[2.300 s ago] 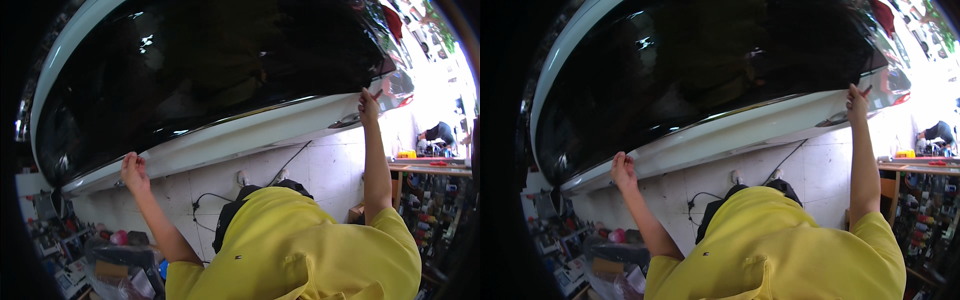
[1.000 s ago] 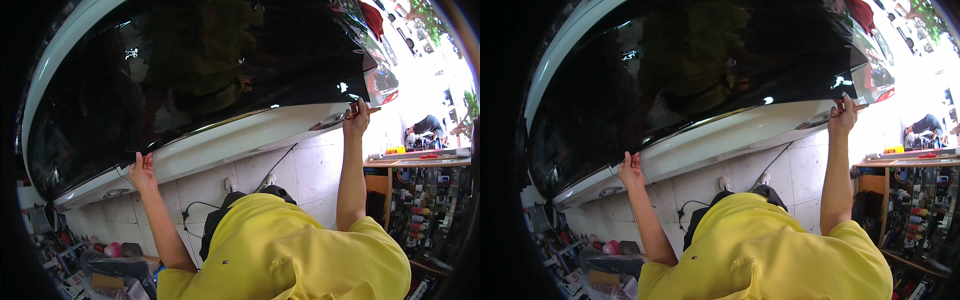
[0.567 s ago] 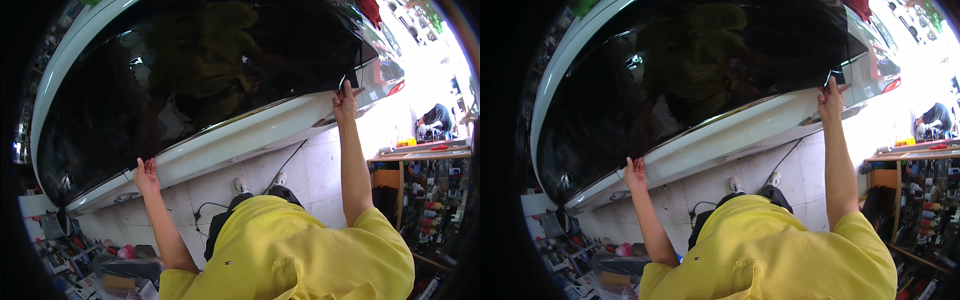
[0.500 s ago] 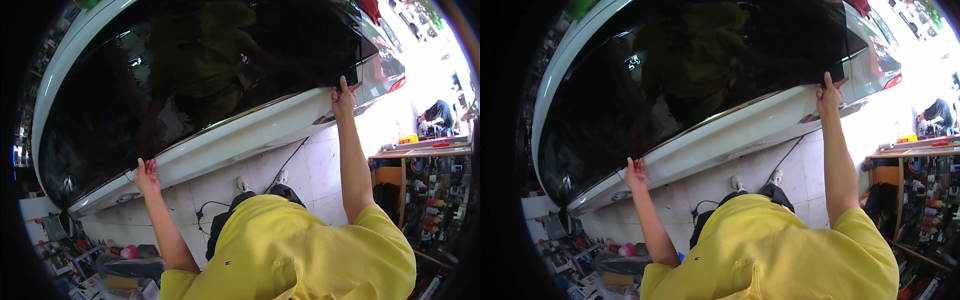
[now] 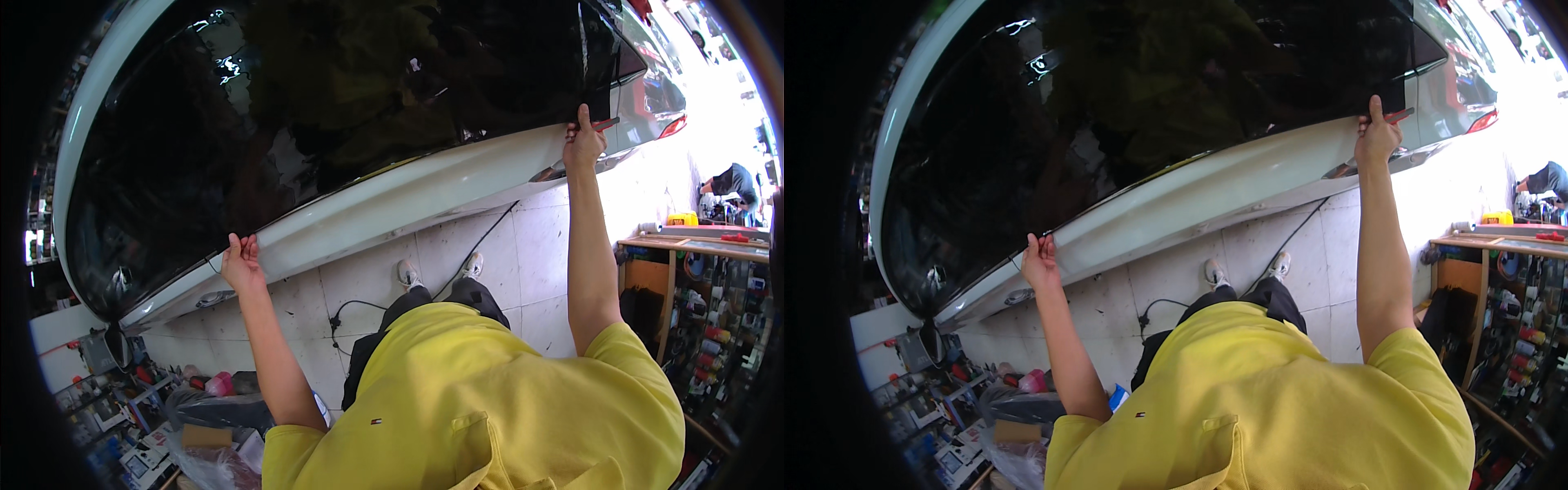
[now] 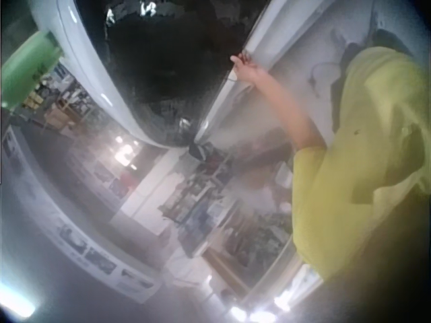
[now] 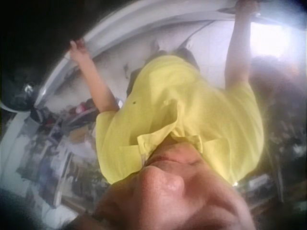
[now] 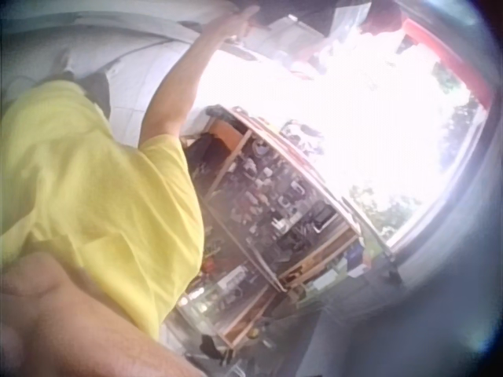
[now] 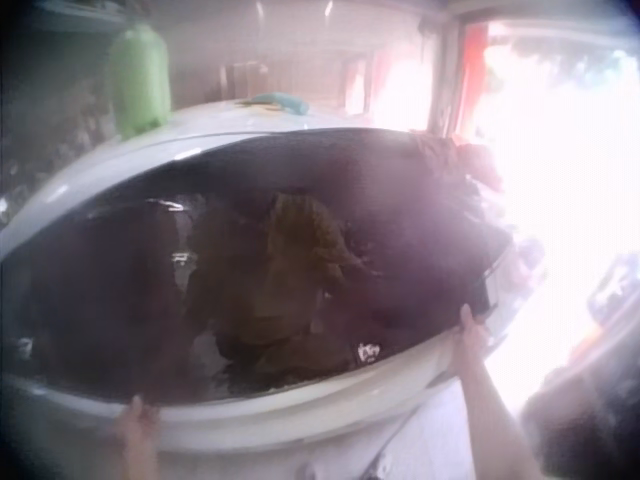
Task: The person applies a dark tint film to the rear window of a white car. They smooth the film with a squeegee, trim the edges with a utility knife, and use a spray bottle to wet the surface. The person works along the window perimeter and corners, removing excess film.
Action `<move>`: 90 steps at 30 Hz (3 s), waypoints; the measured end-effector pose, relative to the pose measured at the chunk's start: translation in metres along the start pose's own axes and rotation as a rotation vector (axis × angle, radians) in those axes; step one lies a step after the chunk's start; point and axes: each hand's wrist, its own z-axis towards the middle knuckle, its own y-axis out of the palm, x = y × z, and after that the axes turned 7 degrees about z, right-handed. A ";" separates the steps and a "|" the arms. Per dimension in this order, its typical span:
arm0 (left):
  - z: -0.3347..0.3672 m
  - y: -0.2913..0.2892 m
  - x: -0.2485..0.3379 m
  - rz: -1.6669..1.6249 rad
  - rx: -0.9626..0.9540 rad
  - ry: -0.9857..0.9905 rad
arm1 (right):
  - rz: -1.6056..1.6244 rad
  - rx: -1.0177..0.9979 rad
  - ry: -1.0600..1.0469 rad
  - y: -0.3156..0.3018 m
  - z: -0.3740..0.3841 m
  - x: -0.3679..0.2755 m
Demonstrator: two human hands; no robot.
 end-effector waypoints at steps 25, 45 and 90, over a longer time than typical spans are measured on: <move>-0.016 0.020 0.007 0.020 0.140 0.019 | 0.080 0.050 -0.100 -0.008 0.008 0.021; -0.003 0.002 -0.014 1.114 -0.033 1.617 | -0.925 -1.683 -0.581 0.193 -0.390 0.065; 0.075 -0.058 -0.035 0.923 0.398 1.558 | -1.057 -1.851 -1.437 0.263 -0.509 0.158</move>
